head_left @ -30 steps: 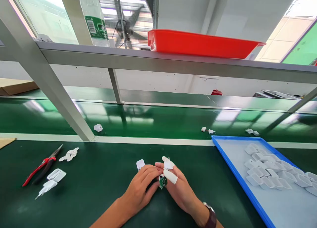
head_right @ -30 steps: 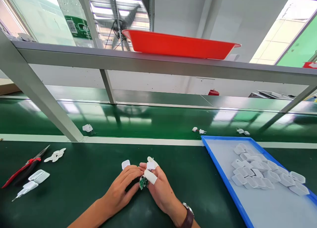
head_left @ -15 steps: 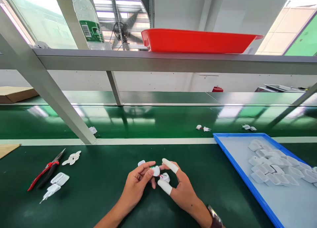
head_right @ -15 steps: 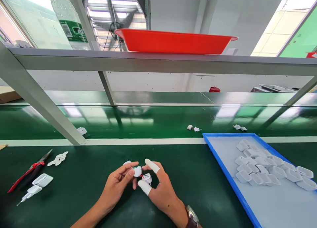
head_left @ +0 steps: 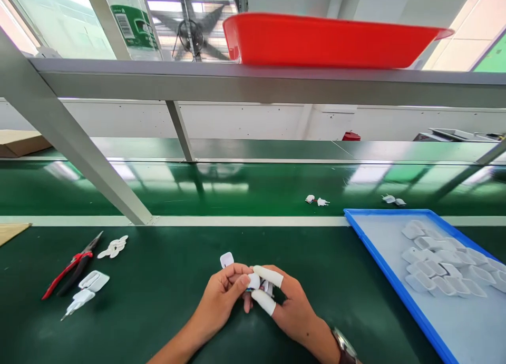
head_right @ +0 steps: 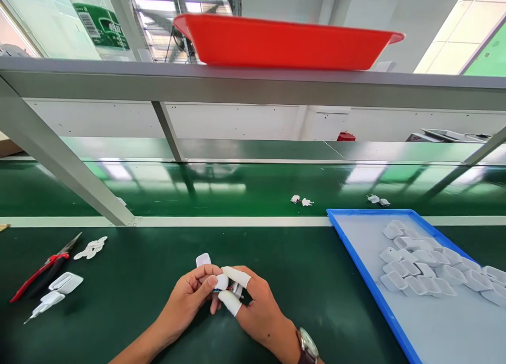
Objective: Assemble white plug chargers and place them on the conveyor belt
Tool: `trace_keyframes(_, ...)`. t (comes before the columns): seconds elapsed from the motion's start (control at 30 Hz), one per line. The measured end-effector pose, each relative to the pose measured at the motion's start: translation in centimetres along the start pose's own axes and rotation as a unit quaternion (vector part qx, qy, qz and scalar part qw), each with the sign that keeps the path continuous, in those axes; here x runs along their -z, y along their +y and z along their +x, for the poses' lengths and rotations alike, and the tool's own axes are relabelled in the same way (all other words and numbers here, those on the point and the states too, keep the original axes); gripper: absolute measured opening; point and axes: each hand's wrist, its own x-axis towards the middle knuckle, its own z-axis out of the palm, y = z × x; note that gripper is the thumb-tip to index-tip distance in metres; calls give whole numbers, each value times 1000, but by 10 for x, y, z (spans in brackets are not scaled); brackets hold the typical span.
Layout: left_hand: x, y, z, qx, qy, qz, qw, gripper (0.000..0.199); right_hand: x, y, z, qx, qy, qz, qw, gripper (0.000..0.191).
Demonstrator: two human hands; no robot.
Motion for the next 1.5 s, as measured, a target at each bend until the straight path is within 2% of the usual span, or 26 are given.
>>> trace_keyframes(0.07, 9, 0, 0, -76, 59, 125, 987, 38, -1, 3, -1, -4, 35, -11, 999, 42)
trace_keyframes(0.1, 16, 0, 1, -123, 107, 198, 967, 37, -1, 5, -1, -12, 51, -16, 999, 41)
trace_keyframes(0.17, 33, -2, 6, -192, 201, 334, 901, 48, 0, 6, -1, -27, 76, -29, 996, 39)
trace_keyframes(0.23, 49, -6, 12, -209, 223, 432, 848, 62, 3, 6, 0, -25, 87, -47, 995, 34)
trace_keyframes(0.27, 55, -8, 15, -204, 205, 462, 838, 56, 5, 5, 1, -16, 88, -59, 994, 32)
trace_keyframes(0.33, 60, -14, 17, -193, 148, 483, 841, 33, 8, 4, 3, 10, 88, -82, 993, 31)
trace_keyframes(0.4, 56, -17, 17, -204, 109, 469, 852, 25, 11, 4, 5, 31, 89, -100, 991, 34)
trace_keyframes(0.53, 36, -15, 11, -273, 96, 446, 847, 28, 12, 7, 5, 70, 89, -126, 986, 39)
trace_keyframes(0.63, 29, -14, 8, -287, 88, 433, 850, 32, 10, 9, 2, 91, 84, -127, 984, 45)
trace_keyframes(0.77, 25, -11, 4, -243, 65, 393, 884, 41, 7, 9, -1, 82, 76, -116, 987, 52)
trace_keyframes(0.87, 22, -6, 0, -201, 24, 344, 917, 48, 7, 7, -2, 86, 77, -110, 987, 51)
trace_keyframes(0.93, 20, -5, -2, -197, -3, 333, 922, 50, 7, 6, -1, 81, 83, -113, 987, 47)
trace_keyframes(1.03, 21, -9, -1, -253, 24, 379, 890, 45, 8, 5, 0, 72, 91, -115, 986, 45)
trace_keyframes(1.13, 22, -14, 0, -325, 89, 413, 846, 39, 8, 4, -1, 96, 82, -111, 986, 53)
trace_keyframes(1.2, 22, -14, 0, -346, 106, 426, 829, 37, 6, 3, -2, 110, 65, -112, 985, 60)
trace_keyframes(1.37, 21, -10, -1, -372, 77, 454, 806, 39, 4, 2, -5, 122, 29, -138, 982, 67)
trace_keyframes(1.5, 22, -10, -2, -373, 59, 468, 799, 39, 6, 3, -7, 117, 21, -171, 978, 67)
